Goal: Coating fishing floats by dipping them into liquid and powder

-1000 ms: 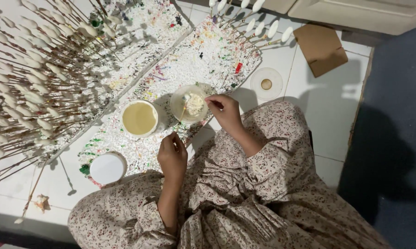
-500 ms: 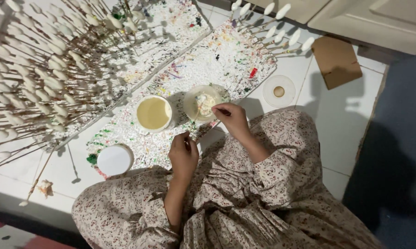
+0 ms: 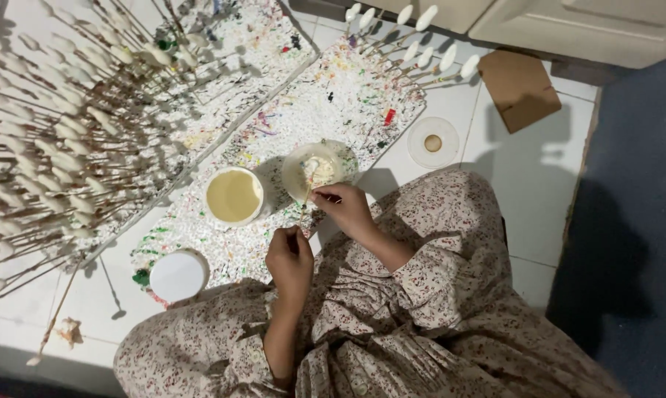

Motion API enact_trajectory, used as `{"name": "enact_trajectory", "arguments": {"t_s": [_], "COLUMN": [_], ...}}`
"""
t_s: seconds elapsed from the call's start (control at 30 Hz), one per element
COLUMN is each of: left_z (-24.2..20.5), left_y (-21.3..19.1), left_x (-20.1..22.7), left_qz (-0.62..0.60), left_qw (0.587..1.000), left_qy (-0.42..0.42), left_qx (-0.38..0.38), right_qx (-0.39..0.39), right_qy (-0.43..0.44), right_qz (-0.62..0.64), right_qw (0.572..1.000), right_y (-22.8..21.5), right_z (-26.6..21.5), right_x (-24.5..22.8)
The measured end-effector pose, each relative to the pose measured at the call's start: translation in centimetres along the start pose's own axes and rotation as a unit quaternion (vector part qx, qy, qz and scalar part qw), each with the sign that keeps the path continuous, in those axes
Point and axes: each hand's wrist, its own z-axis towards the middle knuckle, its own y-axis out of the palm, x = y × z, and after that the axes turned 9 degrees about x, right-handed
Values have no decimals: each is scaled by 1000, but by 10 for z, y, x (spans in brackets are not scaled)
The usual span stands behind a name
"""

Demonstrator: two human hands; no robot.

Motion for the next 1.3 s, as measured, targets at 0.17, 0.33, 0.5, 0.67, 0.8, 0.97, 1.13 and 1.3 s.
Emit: {"name": "enact_trajectory", "arguments": {"t_s": [0.17,0.33,0.5,0.67,0.8,0.97,1.13,1.3], "left_z": [1,-2,4,9,12,16,20,22], "left_y": [-5,-5,-14,-19,-21,-22,-24,-14], "left_x": [12,18,31,27,23,16,15,6], "left_qz": [-20,-47,-54,-17,-3,-5,-19,-46], "left_qw": [999,997,995,998,998,997,995,991], "left_qy": [-21,-49,-71,-59,-60,-68,-99,-115], "left_qx": [-18,-34,-48,-27,-21,-19,-18,-42], "right_qx": [-24,-62,-59,-46,-28,-10,67,263], "right_qy": [40,83,108,113,120,73,-35,-351], "right_qz": [48,113,175,181,174,161,46,-155], "right_qw": [998,988,977,976,977,984,996,885], "right_y": [4,6,5,1,-2,-29,-68,-72], "right_z": [-2,-9,-10,-6,-4,7,34,105], "right_x": [-5,-19,-18,-13,-8,-31,-127,-151]}}
